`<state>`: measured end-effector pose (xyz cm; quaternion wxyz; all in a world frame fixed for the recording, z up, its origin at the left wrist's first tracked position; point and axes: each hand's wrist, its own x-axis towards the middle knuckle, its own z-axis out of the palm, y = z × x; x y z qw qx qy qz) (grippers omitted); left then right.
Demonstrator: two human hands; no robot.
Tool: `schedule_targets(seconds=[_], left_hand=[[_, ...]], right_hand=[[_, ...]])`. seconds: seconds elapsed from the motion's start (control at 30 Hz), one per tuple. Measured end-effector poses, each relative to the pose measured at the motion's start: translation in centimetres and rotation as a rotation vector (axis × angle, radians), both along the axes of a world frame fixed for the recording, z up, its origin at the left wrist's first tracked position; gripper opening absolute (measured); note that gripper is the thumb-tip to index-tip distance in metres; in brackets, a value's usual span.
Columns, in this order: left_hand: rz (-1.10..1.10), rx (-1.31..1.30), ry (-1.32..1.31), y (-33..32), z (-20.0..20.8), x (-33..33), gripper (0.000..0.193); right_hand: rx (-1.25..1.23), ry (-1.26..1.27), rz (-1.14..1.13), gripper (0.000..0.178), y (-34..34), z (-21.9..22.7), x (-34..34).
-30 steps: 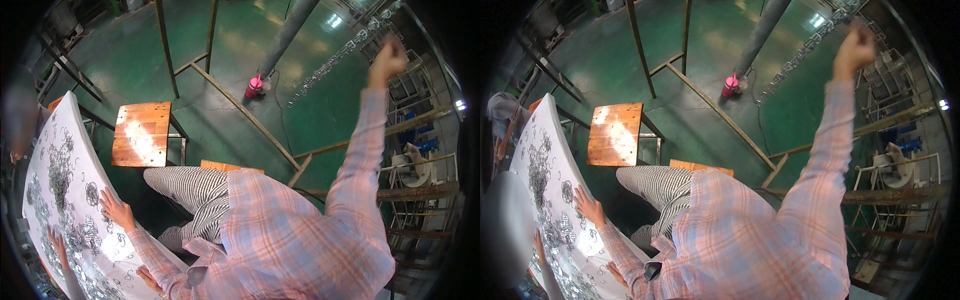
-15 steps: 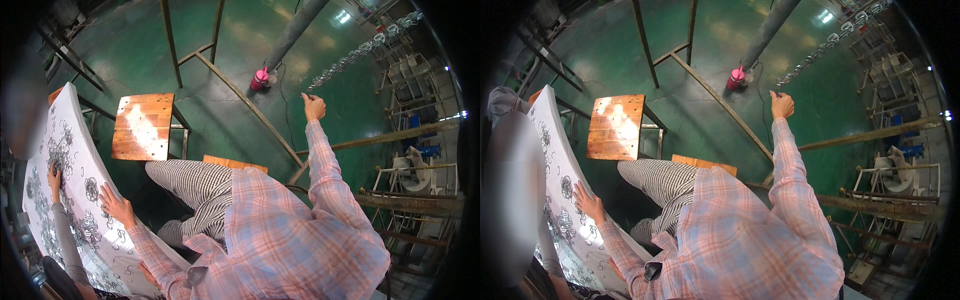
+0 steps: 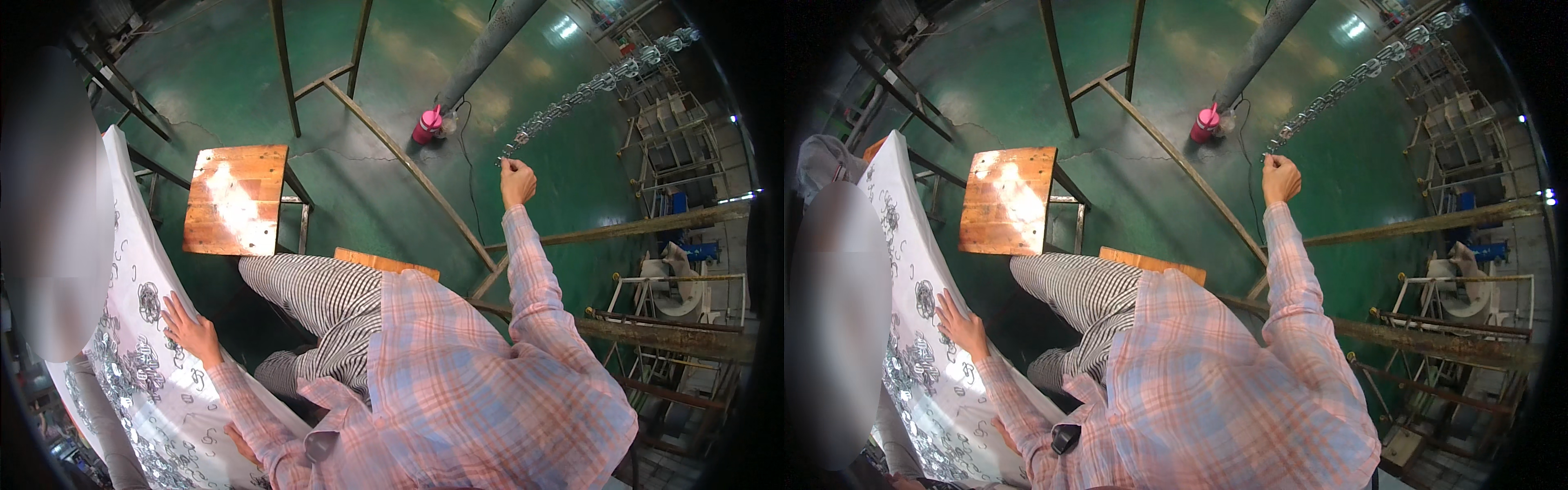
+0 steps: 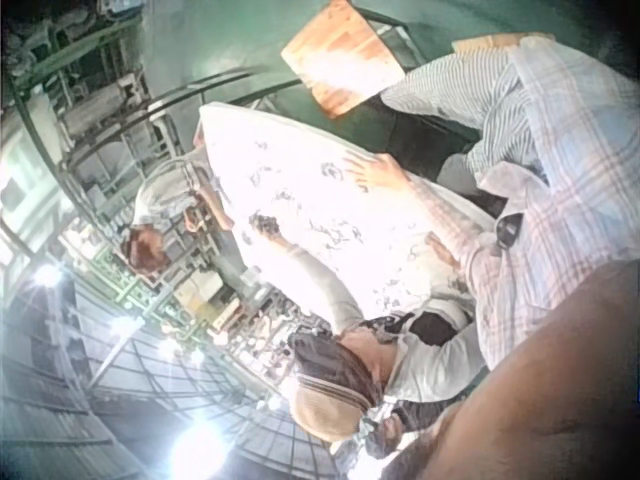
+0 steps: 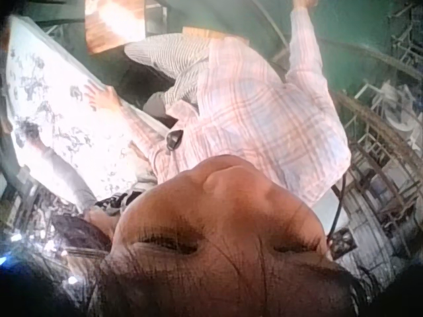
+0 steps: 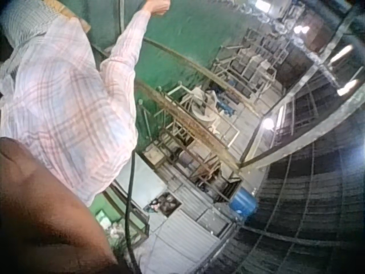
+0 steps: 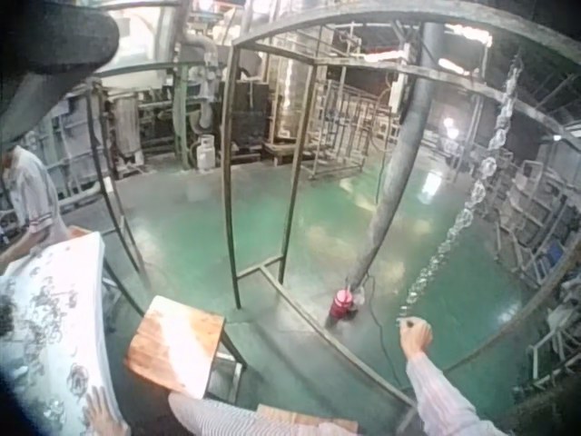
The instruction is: The person sits at a table and repeatedly picks up small metal clips and fasteners, linking them together by hand. They place the assembled chains onto a hanging rack and continue sorting and linking additional pieces from a large pile on the table.
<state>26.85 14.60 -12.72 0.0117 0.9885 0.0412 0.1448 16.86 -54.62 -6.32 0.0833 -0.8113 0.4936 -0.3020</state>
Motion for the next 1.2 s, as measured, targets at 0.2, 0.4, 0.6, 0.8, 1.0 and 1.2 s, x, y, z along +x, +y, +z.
schedule_targets(seconds=[0.2,0.4,0.6,0.8,1.0,1.2], left_hand=[[-0.025,0.02,0.005,-0.9,-1.9,0.6,0.082],[-0.207,-0.959,-0.068,-10.7,10.0,-5.4,0.054],[-0.304,-2.132,-0.218,-10.8,13.1,-12.3,0.068],[-0.08,-2.435,-1.08,-4.6,13.3,-19.3,0.056],[0.48,-2.27,-1.234,-3.3,9.8,-25.3,0.034],[0.947,-1.972,-0.86,-7.9,6.7,-28.2,0.024]], right_hand=[[-0.101,0.043,0.2,0.022,1.9,1.9,-2.3],[0.133,-0.193,0.932,0.005,18.1,6.8,3.0],[0.353,-0.386,1.793,0.008,41.8,13.3,2.1],[0.472,-0.177,2.523,0.012,56.7,12.4,-1.3],[0.541,0.544,2.69,0.017,60.3,10.2,-3.1],[0.527,0.804,2.681,0.025,61.7,5.1,-0.2]])
